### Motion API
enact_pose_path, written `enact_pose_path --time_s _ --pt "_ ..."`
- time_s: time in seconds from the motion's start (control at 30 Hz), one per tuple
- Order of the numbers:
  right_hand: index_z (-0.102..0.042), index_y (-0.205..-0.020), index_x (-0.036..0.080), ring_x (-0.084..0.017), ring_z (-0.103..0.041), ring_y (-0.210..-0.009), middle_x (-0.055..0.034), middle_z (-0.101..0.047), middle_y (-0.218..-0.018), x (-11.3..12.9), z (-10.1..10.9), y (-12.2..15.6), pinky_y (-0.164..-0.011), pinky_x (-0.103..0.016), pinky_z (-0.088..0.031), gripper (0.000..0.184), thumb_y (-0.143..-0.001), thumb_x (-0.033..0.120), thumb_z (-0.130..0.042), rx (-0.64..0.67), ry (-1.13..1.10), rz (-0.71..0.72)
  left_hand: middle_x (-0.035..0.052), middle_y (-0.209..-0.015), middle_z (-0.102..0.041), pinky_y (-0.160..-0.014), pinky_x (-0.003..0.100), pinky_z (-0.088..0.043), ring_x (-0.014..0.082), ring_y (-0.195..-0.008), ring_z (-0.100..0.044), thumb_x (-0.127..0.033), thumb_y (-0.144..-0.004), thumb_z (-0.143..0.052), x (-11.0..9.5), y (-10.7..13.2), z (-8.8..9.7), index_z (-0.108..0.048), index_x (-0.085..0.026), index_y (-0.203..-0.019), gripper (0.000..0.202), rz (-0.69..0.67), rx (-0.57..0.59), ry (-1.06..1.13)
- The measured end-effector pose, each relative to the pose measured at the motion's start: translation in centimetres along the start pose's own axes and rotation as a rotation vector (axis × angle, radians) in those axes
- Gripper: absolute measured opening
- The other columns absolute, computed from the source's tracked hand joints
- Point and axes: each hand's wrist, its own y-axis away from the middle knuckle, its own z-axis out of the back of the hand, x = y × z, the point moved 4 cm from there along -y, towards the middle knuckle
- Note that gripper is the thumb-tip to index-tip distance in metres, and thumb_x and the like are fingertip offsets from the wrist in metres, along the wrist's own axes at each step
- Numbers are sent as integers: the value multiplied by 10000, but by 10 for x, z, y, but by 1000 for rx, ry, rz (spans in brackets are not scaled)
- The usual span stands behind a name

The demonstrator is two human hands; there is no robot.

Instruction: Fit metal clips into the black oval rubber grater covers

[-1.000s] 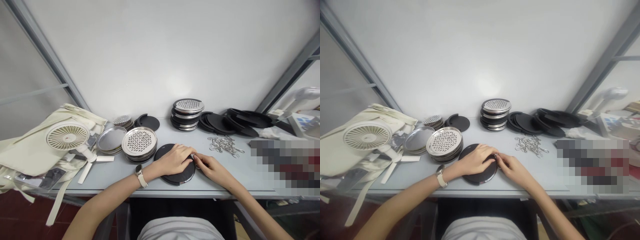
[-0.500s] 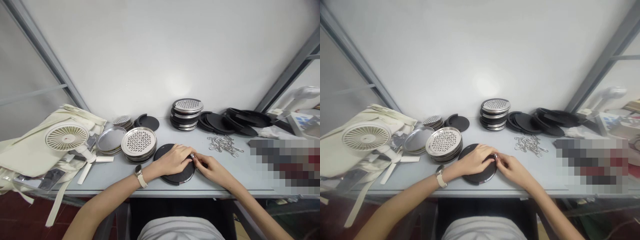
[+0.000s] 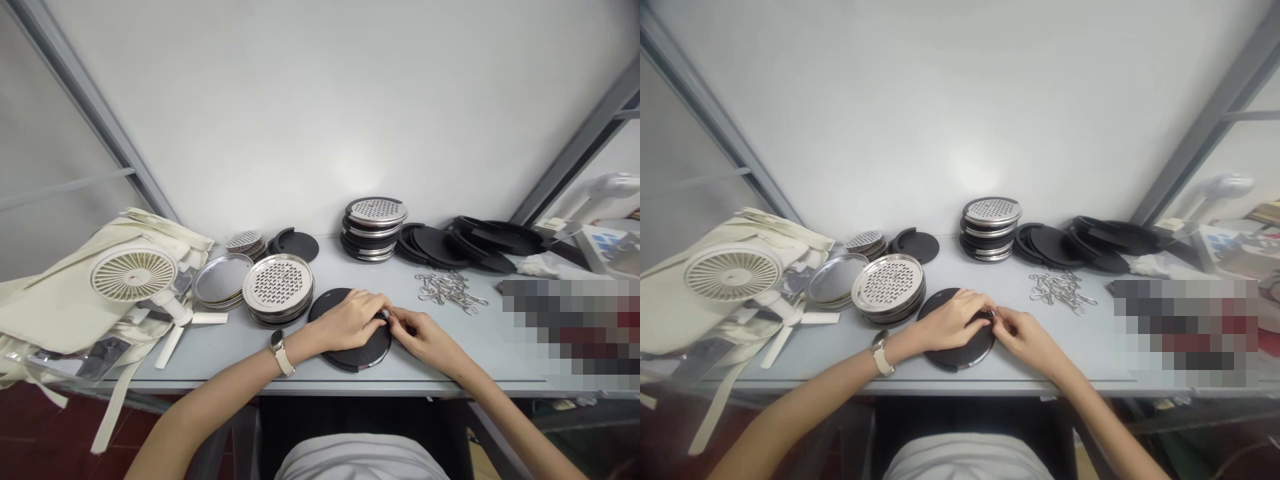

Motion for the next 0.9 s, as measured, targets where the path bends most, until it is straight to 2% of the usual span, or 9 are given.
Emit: enact_pose_path --time_s 0.63,0.9 --pt "-404 -632 189 -115 -351 -564 45 -364 -585 -2 2 1 -515 -233 -281 281 -889 302 -389 -3 -37 -15 79 -1045 -580 -941 343 -386 212 -1003 -542 -163 -925 -479 -1 1 -1 -449 -177 -1075 153 -44 26 11" --pt "-404 -630 188 -116 -348 -564 43 -358 -585 2 3 1 -515 -233 -285 268 -877 291 -390 -9 -49 -24 78 -1044 -585 -942 344 -382 214 -1019 -537 -146 -870 -504 -4 0 0 -455 -173 -1079 216 -20 5 4"
